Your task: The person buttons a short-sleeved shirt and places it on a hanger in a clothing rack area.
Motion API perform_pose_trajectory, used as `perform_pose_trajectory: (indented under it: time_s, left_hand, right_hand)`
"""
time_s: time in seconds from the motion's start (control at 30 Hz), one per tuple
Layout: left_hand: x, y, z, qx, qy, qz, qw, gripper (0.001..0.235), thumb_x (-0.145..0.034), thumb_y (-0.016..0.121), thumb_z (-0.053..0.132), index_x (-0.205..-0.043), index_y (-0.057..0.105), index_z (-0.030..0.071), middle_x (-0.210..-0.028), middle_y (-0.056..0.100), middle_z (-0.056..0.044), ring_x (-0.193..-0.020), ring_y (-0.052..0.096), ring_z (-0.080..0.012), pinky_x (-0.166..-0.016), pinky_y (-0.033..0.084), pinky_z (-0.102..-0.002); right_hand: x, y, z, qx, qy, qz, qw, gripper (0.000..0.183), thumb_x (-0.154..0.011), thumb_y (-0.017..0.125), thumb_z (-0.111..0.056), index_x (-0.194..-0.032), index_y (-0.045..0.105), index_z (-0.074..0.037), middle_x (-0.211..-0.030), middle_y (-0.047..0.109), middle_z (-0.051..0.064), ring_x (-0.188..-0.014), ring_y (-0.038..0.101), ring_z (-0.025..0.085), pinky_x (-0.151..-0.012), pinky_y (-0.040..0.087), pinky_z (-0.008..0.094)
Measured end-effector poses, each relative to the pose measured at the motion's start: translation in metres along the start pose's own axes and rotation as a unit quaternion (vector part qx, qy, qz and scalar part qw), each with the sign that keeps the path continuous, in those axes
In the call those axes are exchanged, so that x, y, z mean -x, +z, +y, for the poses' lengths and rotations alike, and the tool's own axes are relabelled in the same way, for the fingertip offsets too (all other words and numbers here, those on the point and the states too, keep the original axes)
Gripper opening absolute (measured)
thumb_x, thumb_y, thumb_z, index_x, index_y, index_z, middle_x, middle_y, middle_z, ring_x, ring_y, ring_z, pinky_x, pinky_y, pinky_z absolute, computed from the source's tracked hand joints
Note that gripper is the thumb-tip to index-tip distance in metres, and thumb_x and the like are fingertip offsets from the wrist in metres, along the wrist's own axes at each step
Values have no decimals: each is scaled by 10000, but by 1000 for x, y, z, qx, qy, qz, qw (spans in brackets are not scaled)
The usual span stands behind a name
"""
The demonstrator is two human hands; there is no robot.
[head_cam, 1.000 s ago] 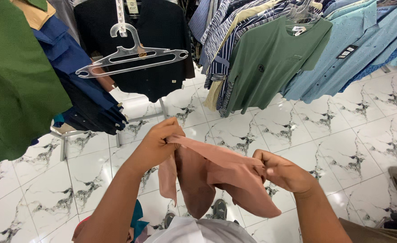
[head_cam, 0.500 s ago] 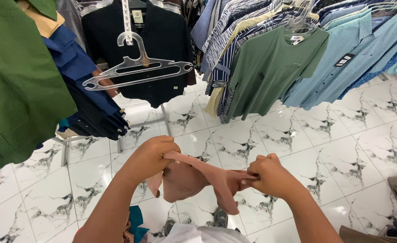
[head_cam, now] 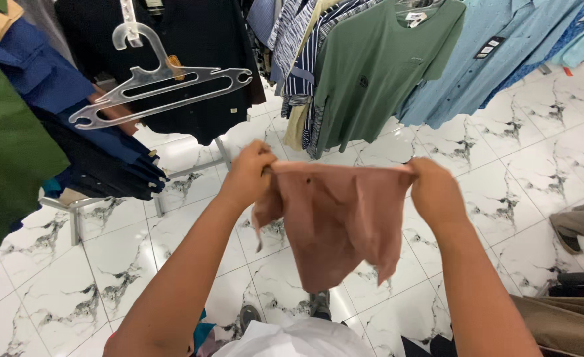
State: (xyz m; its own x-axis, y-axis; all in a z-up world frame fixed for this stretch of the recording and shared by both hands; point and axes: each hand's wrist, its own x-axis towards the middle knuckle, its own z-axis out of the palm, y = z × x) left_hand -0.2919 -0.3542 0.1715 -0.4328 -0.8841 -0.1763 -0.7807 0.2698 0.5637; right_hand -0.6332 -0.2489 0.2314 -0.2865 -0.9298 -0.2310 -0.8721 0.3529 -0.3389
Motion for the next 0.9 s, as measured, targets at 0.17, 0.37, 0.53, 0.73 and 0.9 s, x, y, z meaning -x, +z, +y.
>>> perform_pose_trajectory:
  time_s: [0.17,0.37,0.53,0.73,0.9]
  left_hand:
    - [18,21,41,4,260,490,832,337,-1144,379,333,-1337,607,177,-1682,252,-161,-1601,123,-435,-1314,94,-686]
    - [54,345,-230,-45,56,-445,893,135,-807,759,175,-939,768,148,-880,744,13,-827,684,-176,-718,535,-330]
    - [49,171,-59,-64,-37,-336,939,312,-824,568,201,-1103,671,294,-1190,702,-45,-1104,663,-272,-929,500,-444]
    - [2,37,14,23,159,150,975,207,-1054,452,170,-1022,653,206,-1293,683,-7,-1163,670,-277,-1015,524,-449]
    - [13,64,6,-2,323,479,816,411,-1073,372,339,-924,627,55,-1435,596,-178,-1294,566,-472,-1093,459,-602]
  right_hand:
    - [41,-2,-6,-60,-278,541,791,234,-1105,342,62,-952,511,109,-1534,482,258,-1498,352,421,-1265,339,641]
    - [88,343,214,0,0,-364,931,288,-857,507,-380,-984,742,-272,-1123,782,-7,-1009,720,184,-874,529,349]
    - [53,282,170,-126,20,-257,958,299,-966,453,-254,-840,715,-182,-992,818,23,-956,733,161,-869,531,332]
    - [26,66,45,-274,-160,203,926,245,-1038,479,-15,-968,711,-56,-1108,756,191,-1224,654,433,-1081,479,557]
    - [30,64,4,-193,-351,532,746,452,-1107,402,-258,-733,464,-13,-1197,685,343,-1356,505,620,-1119,480,607]
